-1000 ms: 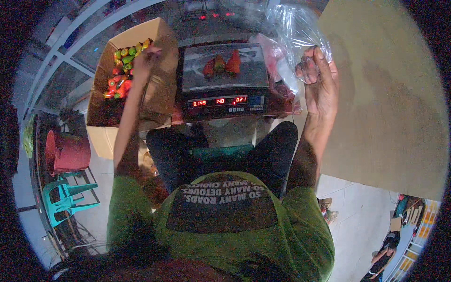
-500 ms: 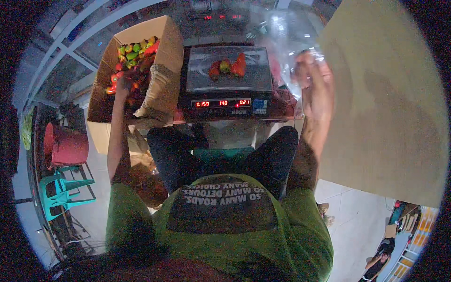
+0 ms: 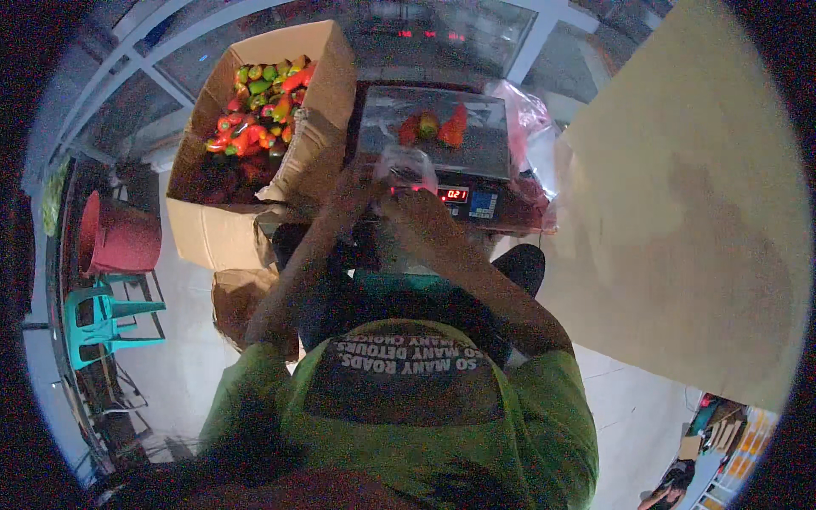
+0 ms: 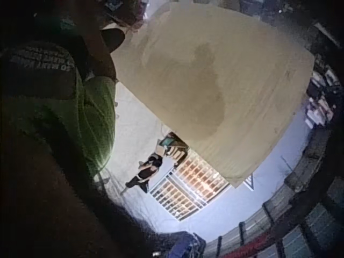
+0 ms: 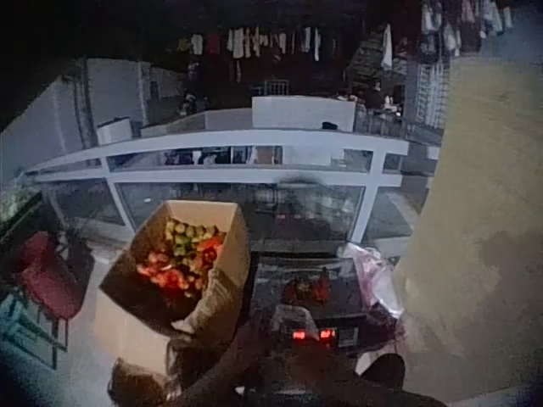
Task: The person packs bell peppers into a plastic bag, weighs the bag on a digital scale, and ties the bag closed.
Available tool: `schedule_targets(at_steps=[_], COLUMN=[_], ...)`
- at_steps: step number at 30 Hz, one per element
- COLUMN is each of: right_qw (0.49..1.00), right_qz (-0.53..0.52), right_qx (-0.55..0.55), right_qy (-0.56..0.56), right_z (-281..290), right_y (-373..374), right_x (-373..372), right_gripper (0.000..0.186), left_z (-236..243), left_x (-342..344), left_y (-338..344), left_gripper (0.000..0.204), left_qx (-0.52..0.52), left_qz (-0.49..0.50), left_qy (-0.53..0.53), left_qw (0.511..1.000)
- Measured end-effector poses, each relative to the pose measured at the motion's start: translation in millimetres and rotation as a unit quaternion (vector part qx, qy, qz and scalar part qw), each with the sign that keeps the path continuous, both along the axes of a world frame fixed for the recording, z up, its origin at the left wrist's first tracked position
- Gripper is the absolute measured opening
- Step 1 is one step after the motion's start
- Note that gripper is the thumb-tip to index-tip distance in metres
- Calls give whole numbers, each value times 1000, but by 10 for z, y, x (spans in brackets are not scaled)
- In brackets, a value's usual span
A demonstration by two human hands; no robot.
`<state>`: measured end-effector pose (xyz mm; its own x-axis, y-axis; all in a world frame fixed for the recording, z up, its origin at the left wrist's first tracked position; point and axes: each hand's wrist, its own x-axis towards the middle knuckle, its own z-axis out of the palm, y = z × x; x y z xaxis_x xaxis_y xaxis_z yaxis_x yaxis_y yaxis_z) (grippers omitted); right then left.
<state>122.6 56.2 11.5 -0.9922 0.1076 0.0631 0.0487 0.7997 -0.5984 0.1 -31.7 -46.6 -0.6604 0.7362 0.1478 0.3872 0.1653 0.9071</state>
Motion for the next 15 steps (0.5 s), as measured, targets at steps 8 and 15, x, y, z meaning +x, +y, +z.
schedule_targets(at_steps=[8, 15], right_qw=[971, 942], right_qz=[-85, -18], right_qx=[23, 298], right_qy=[222, 154], right_z=[194, -846], right_y=[620, 1924], right_x=[-66, -439], right_gripper=[26, 44], left_z=[111, 166], left_x=[-149, -272], left_y=[-86, -71], left_gripper=[19, 30], left_qx=[168, 212], left_qz=[31, -30], left_qy=[-199, -251], left_qw=[965, 944])
